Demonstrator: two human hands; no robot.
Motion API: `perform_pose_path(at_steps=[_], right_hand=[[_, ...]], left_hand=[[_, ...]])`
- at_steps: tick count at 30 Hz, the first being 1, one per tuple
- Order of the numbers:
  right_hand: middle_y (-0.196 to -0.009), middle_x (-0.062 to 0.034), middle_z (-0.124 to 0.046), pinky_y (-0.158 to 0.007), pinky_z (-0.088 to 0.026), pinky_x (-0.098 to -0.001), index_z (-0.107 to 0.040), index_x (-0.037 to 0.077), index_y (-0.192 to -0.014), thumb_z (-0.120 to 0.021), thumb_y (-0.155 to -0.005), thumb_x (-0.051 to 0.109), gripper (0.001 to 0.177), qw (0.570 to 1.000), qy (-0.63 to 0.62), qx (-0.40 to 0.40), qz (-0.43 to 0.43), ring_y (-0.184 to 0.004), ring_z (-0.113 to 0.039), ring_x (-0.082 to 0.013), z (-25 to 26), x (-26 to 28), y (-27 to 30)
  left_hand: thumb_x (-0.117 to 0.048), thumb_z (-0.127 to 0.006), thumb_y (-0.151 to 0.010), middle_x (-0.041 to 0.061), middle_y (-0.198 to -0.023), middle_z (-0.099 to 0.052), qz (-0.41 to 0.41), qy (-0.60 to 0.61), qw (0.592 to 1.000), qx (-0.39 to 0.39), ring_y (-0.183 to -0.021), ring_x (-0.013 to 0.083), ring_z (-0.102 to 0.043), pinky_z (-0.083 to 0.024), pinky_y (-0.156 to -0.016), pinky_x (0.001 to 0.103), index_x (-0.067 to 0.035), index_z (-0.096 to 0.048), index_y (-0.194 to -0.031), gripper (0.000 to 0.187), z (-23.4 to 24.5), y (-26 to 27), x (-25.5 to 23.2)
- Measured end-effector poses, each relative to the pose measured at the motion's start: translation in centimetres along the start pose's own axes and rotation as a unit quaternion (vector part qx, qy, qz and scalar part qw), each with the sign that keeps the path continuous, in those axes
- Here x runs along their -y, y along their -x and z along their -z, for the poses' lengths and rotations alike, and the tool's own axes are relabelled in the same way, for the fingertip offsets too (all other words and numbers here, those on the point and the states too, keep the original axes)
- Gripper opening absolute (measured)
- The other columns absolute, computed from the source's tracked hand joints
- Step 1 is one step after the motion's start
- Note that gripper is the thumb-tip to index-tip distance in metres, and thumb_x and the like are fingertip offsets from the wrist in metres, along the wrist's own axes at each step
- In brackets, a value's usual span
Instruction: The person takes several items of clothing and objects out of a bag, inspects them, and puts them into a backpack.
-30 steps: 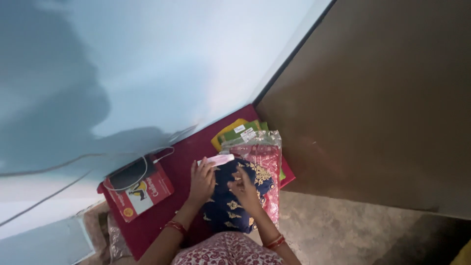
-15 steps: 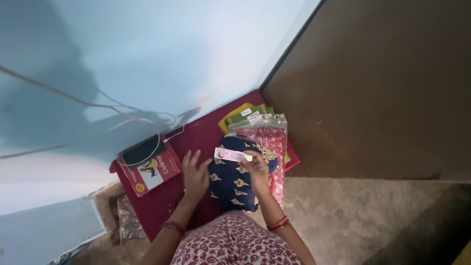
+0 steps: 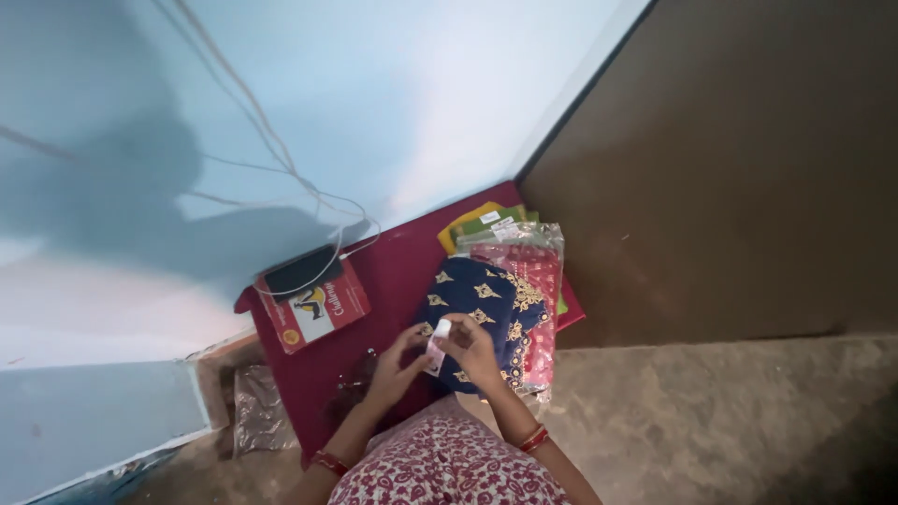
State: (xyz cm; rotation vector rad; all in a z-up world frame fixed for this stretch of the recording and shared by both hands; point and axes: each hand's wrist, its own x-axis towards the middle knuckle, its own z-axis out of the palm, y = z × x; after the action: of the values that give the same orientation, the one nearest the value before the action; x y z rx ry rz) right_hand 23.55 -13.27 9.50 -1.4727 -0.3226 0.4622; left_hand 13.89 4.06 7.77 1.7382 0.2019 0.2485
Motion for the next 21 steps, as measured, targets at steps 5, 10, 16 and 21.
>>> perform_pose_path(at_steps=[5,10,16,21], right_hand=[[-0.09,-0.0025,-0.067,-0.065,-0.053,-0.0258,-0.055,0.004,-0.132,-0.073,-0.088,-0.006,0.049,0.998,0.033,0.038,-0.037,-0.075,-0.065,-0.0103,-2.6,4.3,1.3],[-0.102,-0.0005,-0.067,-0.082,-0.055,-0.0237,-0.055,0.002,-0.133,-0.068,-0.092,-0.006,0.044,0.999,0.002,0.033,0.036,-0.094,-0.067,-0.009,-2.5,2.3,1.8],[-0.097,-0.0025,-0.069,-0.083,-0.054,-0.0235,-0.069,-0.001,-0.119,-0.072,-0.095,-0.001,0.024,0.994,0.072,0.07,-0.033,-0.092,-0.065,-0.0094,-1.6,-1.8,2.7],[-0.1,-0.0014,-0.071,-0.084,-0.054,-0.0233,-0.069,0.0,-0.116,-0.072,-0.093,0.002,0.022,0.99,0.082,0.097,-0.067,-0.093,-0.066,-0.0084,-1.9,-2.6,4.0]], left_hand=[[-0.013,-0.072,-0.091,0.012,-0.109,-0.075,0.052,0.087,0.994,0.047,-0.096,0.0151,-0.069,-0.055,-0.082,0.03,0.0,-0.058,-0.138,0.051,-1.3,0.6,-0.2],[-0.005,-0.069,-0.099,0.01,-0.094,-0.077,0.073,0.237,0.969,0.014,-0.081,0.0125,-0.075,-0.062,-0.071,0.029,0.003,-0.065,-0.123,0.026,-2.7,1.5,7.3],[-0.006,-0.052,-0.098,0.011,-0.088,-0.076,0.194,0.093,0.969,-0.121,-0.067,0.0196,-0.071,-0.054,-0.059,0.034,-0.005,-0.062,-0.128,0.032,1.2,3.9,5.5],[-0.016,-0.06,-0.095,0.021,-0.101,-0.073,0.174,-0.149,0.946,-0.231,-0.088,0.0383,-0.07,-0.054,-0.077,0.048,-0.006,-0.061,-0.134,0.04,4.2,5.7,11.7]])
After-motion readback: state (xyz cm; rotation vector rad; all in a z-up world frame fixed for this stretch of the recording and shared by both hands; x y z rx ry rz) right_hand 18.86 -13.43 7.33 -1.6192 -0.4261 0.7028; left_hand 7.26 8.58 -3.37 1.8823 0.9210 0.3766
